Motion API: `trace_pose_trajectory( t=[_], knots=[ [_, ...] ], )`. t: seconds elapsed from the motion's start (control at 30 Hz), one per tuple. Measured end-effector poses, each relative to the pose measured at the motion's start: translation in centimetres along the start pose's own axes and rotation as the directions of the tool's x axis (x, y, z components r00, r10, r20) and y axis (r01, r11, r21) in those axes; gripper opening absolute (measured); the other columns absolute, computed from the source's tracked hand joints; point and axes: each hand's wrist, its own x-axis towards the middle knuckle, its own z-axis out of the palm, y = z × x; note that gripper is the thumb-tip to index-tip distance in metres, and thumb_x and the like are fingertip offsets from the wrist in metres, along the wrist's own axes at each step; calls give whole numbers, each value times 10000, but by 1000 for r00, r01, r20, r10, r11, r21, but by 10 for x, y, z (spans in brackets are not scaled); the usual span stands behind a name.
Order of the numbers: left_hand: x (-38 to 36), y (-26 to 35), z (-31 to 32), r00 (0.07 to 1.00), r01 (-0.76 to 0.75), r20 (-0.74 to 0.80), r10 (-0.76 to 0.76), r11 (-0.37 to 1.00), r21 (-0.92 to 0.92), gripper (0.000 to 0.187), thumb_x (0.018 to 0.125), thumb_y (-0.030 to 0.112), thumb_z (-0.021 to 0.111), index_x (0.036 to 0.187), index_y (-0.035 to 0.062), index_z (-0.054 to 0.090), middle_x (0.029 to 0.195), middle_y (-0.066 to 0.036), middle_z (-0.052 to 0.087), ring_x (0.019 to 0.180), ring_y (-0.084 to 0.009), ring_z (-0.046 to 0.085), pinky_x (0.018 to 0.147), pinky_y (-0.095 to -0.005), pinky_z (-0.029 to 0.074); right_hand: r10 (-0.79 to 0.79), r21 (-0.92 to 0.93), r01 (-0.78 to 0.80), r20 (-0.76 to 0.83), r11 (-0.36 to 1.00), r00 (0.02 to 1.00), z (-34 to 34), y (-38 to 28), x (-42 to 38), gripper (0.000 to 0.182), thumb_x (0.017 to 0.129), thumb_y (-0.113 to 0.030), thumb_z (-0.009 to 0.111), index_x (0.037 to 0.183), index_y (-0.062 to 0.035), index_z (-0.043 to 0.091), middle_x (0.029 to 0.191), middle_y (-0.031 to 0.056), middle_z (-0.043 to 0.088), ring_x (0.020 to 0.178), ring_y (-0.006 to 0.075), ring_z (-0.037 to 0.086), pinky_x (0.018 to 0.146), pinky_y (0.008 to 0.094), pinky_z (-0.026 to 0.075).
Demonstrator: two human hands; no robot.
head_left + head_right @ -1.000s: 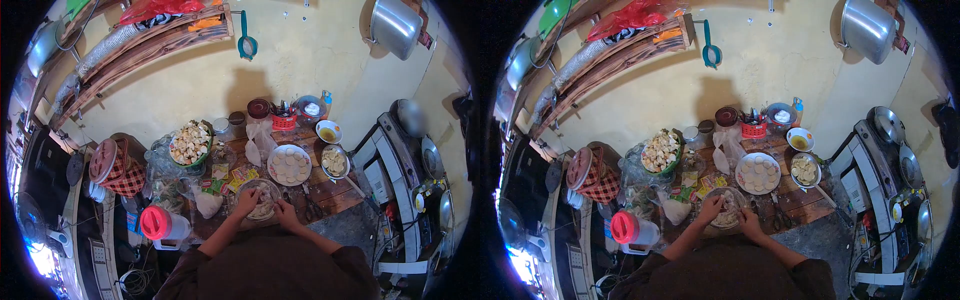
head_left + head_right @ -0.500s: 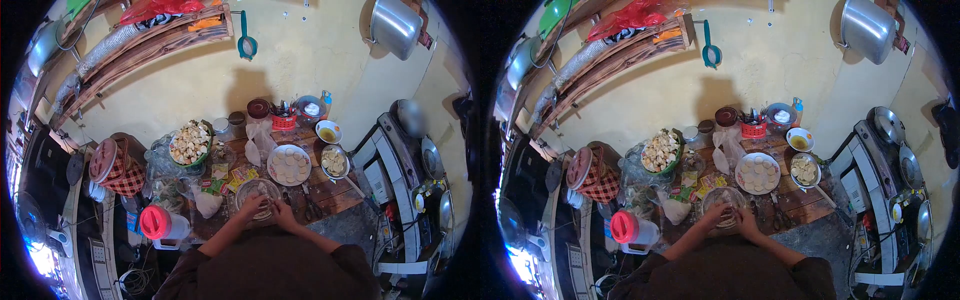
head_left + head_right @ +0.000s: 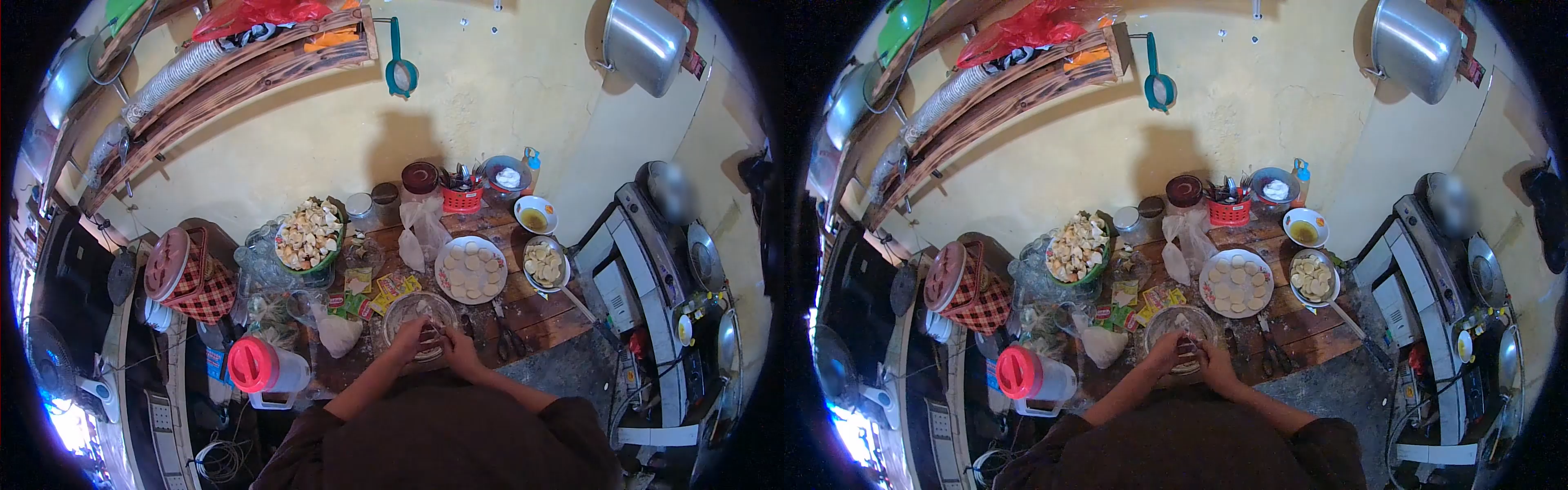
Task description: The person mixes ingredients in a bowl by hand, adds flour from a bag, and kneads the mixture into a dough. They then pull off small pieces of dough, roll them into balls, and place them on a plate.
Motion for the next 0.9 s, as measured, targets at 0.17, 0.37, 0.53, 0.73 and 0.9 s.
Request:
trace_pose_trajectory(
  t=[0.17, 0.37, 0.53, 0.73, 0.9],
  knots=[
    [-2, 1, 3, 999, -41, 3, 41, 999, 7, 246, 884, 242, 446, 920, 15, 532, 911, -109, 593, 821, -220, 592, 716, -372, 524, 8, 8, -7, -32, 1000, 999, 0, -7, -1, 132, 821, -80, 485, 907, 14, 520, 761, 252, 553, 764, 426, 560, 619, 427, 433],
    [8, -7, -4, 999, -33, -23, 32, 999, -37, 181, 867, 185, 463, 899, 20, 529, 861, -95, 592, 765, -220, 604, 687, -364, 536, -6, -15, 6, -24, 1000, 1000, 2, -5, -4, 148, 814, -82, 503, 922, 11, 542, 783, 252, 559, 788, 426, 555, 638, 422, 438],
    [4, -9, -2, 995, -93, -21, 93, 996, 8, 136, 853, 149, 481, 859, 24, 533, 846, -88, 591, 765, -222, 611, 679, -353, 548, 33, -38, -33, 9, 999, 999, 6, 7, -2, 152, 820, -93, 510, 918, 13, 558, 772, 232, 569, 749, 393, 575, 632, 405, 445],
    [1, 6, -15, 983, -176, -1, 185, 937, 302, 176, 845, 93, 483, 955, -22, 558, 851, -106, 614, 781, -211, 630, 669, -326, 545, 33, -44, -34, -17, 998, 999, 1, 29, 3, 147, 816, -112, 538, 867, 14, 593, 771, 209, 582, 725, 350, 589, 632, 373, 452],
    [22, 0, -43, 930, -258, -40, 365, 727, 636, 260, 844, 92, 479, 1056, -37, 558, 828, -125, 623, 799, -186, 631, 661, -290, 538, -39, -191, 21, -94, 981, 995, -11, 17, 4, 142, 793, -115, 569, 829, 17, 607, 764, 187, 593, 722, 338, 585, 649, 378, 458]
  ],
)
